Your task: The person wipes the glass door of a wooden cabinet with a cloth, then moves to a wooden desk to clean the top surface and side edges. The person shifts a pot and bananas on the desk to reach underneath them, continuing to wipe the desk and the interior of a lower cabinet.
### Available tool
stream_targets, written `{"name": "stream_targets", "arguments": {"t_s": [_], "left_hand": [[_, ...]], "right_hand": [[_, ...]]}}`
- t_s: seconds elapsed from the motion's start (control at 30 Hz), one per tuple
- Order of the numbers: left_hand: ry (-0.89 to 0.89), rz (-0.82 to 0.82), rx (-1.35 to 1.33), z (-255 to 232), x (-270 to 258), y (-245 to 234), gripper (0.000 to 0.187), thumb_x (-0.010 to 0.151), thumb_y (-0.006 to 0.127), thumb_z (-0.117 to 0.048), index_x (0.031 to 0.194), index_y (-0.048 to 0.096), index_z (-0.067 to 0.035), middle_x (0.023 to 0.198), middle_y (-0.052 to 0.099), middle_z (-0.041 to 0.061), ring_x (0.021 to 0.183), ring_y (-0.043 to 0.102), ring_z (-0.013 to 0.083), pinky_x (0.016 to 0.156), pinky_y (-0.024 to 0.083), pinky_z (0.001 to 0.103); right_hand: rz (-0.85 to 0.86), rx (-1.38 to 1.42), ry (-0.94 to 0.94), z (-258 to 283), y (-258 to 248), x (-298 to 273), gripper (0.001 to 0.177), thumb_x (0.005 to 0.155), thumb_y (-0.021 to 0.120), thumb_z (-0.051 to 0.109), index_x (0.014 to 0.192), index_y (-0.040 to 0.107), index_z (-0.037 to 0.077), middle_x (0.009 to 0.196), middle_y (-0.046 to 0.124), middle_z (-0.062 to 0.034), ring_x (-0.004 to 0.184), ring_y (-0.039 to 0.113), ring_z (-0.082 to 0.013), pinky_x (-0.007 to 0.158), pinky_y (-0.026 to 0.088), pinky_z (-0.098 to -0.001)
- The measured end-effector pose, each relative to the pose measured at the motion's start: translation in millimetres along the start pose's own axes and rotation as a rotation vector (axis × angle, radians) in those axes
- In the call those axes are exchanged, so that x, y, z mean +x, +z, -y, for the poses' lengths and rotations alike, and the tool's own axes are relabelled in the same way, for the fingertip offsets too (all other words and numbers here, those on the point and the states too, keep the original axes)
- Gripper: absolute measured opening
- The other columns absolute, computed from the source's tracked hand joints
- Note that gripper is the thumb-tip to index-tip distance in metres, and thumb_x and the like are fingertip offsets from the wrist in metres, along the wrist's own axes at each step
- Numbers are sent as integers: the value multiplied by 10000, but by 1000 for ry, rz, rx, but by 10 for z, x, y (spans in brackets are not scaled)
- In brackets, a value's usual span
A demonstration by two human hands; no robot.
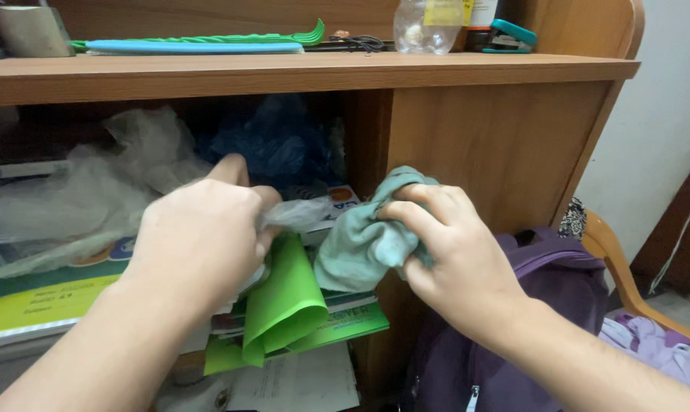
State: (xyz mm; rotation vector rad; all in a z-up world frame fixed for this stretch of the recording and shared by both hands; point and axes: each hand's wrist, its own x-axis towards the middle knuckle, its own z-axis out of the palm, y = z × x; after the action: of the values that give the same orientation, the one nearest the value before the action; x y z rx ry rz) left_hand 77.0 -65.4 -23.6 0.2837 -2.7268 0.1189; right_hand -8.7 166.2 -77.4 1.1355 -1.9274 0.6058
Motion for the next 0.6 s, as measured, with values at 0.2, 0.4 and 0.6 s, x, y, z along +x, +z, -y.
{"name": "stream_targets", "arguments": {"t_s": [0.2, 0.4, 0.6], "left_hand": [[-25, 20, -20, 242, 316, 222, 429, 837, 680, -212, 1255, 628, -133, 1255, 618, 176, 1144, 615, 359, 934, 522, 458], [-88, 91, -4, -7, 182, 63, 466, 907, 627, -448, 1213, 612, -96, 1225, 663, 149, 1218, 590, 335, 1042, 461, 488], [125, -158, -210, -465, 35, 65, 381, 849, 646, -323, 1127, 620, -64, 1176, 656, 122, 1164, 606, 304, 988, 470, 470]], "right_hand": [[-10, 26, -13, 96, 16, 125, 454, 684, 708, -7, 1126, 683, 89, 1219, 630, -93, 1210, 560, -345, 997, 488, -429], [-84, -31, -2, 51, -48, 116, 497, 673, 733, 27, 1159, 685, 122, 1223, 599, -109, 1171, 532, -368, 1005, 469, -450], [-286, -138, 161, -254, -162, 132, 489, 806, 721, 36, 1280, 675, 148, 1282, 555, -145, 1185, 520, -384, 1035, 448, -482]]}}
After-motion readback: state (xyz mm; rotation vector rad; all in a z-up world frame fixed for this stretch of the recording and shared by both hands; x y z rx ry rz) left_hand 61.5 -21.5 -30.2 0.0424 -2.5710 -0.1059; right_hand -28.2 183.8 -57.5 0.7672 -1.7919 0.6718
